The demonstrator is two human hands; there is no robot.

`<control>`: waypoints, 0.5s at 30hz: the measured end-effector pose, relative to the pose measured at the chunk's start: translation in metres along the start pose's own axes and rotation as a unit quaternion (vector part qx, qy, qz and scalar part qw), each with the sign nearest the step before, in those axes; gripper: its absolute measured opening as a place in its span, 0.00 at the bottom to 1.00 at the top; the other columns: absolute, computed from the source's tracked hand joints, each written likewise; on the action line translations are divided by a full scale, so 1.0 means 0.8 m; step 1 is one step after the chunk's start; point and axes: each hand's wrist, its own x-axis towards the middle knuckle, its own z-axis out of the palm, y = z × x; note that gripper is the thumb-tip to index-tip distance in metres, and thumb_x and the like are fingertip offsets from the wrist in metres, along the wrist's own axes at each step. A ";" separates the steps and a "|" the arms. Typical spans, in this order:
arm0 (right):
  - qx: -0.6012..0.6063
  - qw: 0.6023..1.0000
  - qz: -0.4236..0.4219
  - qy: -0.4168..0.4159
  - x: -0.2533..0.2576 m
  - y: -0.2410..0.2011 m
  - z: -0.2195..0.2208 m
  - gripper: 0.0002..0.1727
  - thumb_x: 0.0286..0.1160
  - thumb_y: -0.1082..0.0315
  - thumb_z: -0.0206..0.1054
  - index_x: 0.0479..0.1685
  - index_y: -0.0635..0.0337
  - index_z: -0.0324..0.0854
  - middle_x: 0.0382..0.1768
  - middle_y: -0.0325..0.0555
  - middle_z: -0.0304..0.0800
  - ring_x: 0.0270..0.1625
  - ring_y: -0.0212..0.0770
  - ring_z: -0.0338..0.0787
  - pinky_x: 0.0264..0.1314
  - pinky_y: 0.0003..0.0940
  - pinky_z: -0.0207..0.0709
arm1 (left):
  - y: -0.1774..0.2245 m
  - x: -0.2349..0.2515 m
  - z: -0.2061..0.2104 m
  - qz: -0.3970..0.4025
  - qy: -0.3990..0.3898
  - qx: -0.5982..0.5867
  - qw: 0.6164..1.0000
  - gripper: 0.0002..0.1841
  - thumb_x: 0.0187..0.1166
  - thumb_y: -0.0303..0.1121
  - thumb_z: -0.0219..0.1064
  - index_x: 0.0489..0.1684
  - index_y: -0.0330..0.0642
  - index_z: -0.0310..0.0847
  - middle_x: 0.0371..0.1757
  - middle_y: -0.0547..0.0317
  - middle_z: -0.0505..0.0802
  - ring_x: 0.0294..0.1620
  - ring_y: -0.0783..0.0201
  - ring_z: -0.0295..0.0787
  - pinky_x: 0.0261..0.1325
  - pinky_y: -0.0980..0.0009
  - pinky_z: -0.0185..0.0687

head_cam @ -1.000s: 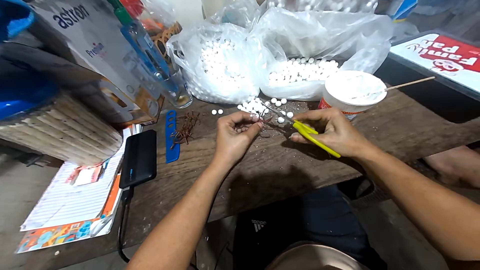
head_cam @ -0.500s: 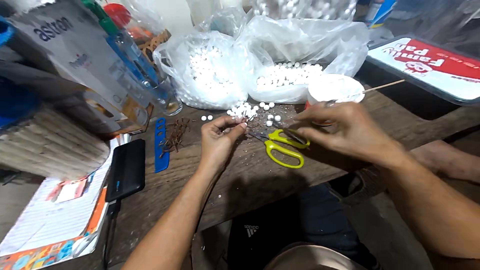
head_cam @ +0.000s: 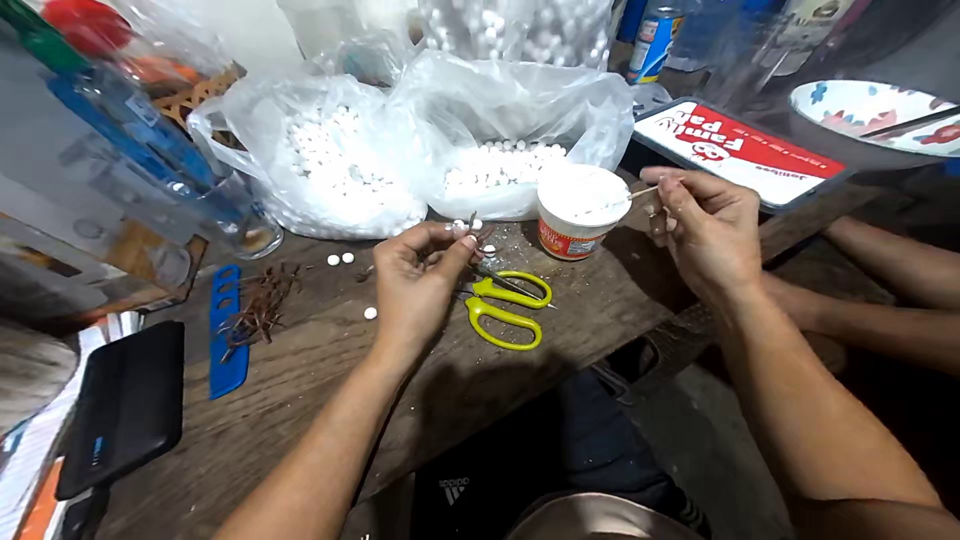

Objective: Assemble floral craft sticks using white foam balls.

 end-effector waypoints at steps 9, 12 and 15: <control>0.072 0.990 -0.058 0.102 0.006 -0.017 -0.029 0.19 0.92 0.70 0.46 0.46 0.54 0.87 0.32 0.26 0.93 0.28 0.23 0.89 0.33 0.19 0.85 | -0.021 -0.020 -0.003 0.061 -0.002 0.037 0.997 0.04 0.72 0.17 0.71 0.39 0.30 0.87 0.36 0.67 0.92 0.34 0.86 0.87 0.43 0.87 0.84; 0.159 0.977 0.025 0.139 0.009 -0.009 -0.026 0.22 0.95 0.68 0.41 0.42 0.55 0.85 0.28 0.28 0.91 0.26 0.23 0.88 0.31 0.18 0.84 | -0.021 -0.023 0.001 0.052 -0.005 0.028 0.998 0.03 0.73 0.19 0.70 0.39 0.30 0.88 0.35 0.65 0.91 0.32 0.84 0.85 0.39 0.86 0.84; 0.238 0.957 0.091 0.139 0.004 -0.016 -0.014 0.24 0.96 0.65 0.38 0.41 0.52 0.83 0.27 0.27 0.89 0.27 0.22 0.86 0.33 0.15 0.82 | -0.020 -0.026 0.004 0.051 0.000 0.039 0.998 0.03 0.73 0.19 0.72 0.38 0.30 0.90 0.34 0.61 0.90 0.31 0.83 0.84 0.37 0.87 0.82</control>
